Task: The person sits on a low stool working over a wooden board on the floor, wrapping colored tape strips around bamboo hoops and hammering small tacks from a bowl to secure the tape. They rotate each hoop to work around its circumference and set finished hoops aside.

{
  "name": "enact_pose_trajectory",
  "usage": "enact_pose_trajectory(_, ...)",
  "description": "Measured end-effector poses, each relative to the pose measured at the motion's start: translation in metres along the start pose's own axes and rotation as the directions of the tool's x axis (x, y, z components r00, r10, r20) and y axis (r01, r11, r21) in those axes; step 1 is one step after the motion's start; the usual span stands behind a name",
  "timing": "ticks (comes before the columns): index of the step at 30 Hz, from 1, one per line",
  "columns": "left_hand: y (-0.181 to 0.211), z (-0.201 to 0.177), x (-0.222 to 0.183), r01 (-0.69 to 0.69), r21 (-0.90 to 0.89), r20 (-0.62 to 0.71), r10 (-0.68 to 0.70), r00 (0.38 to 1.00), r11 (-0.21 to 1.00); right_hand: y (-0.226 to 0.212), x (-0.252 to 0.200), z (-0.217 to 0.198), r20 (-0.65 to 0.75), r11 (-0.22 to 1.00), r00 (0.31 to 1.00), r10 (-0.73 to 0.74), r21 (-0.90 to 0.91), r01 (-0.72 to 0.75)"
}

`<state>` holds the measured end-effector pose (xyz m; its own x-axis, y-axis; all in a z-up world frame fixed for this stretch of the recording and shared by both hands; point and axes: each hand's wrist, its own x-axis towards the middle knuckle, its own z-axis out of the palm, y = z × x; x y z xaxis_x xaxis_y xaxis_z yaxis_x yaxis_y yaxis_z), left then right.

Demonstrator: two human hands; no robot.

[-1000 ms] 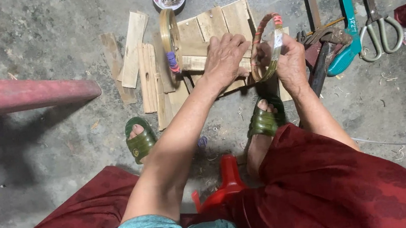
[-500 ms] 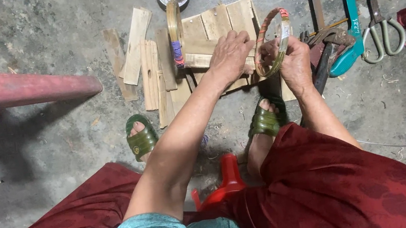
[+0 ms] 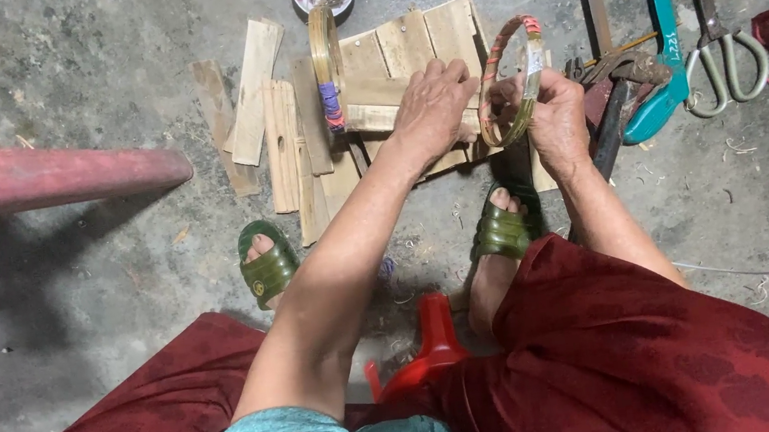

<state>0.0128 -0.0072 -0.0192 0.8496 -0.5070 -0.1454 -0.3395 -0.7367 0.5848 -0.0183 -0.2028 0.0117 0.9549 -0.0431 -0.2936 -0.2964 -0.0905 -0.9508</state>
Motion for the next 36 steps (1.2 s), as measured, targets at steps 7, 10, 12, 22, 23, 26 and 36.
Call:
enact_pose_trajectory(7, 0.0, 0.001, 0.0, 0.006, -0.007, 0.005, -0.006, 1.0, 1.0, -0.01, -0.003, 0.002, -0.01, 0.999, 1.0, 0.0, -0.036, -0.001)
enact_pose_trajectory(10, 0.0, 0.004, 0.001, 0.014, -0.001, -0.001, -0.014, 1.0, 1.0, -0.01, -0.003, 0.002, -0.016, 0.999, 1.0, -0.01, -0.041, 0.01)
enact_pose_trajectory(12, 0.0, 0.006, 0.0, 0.027, -0.016, 0.001, -0.027, 1.0, 1.0, -0.007, 0.001, -0.001, 0.007, 0.994, 0.999, -0.032, -0.107, 0.033)
enact_pose_trajectory(22, 0.013, -0.008, -0.003, 0.097, -0.104, 0.033, -0.094, 0.995, 0.99, 0.007, 0.014, -0.01, 0.037, 0.982, 0.998, -0.049, -0.178, 0.055)
enact_pose_trajectory(23, 0.022, -0.022, -0.005, 0.133, -0.189, 0.055, -0.125, 0.991, 0.973, 0.005, 0.014, -0.01, 0.041, 0.982, 0.998, -0.047, -0.183, 0.054)
enact_pose_trajectory(26, 0.039, -0.036, -0.009, 0.182, -0.267, 0.095, -0.162, 0.982, 0.946, 0.001, 0.015, -0.01, 0.042, 0.982, 0.998, -0.043, -0.181, 0.05)
enact_pose_trajectory(36, 0.027, 0.007, 0.002, 0.222, -0.317, -0.137, -0.276, 0.951, 0.922, 0.005, 0.017, -0.008, 0.023, 0.996, 0.999, 0.05, -0.077, -0.048)
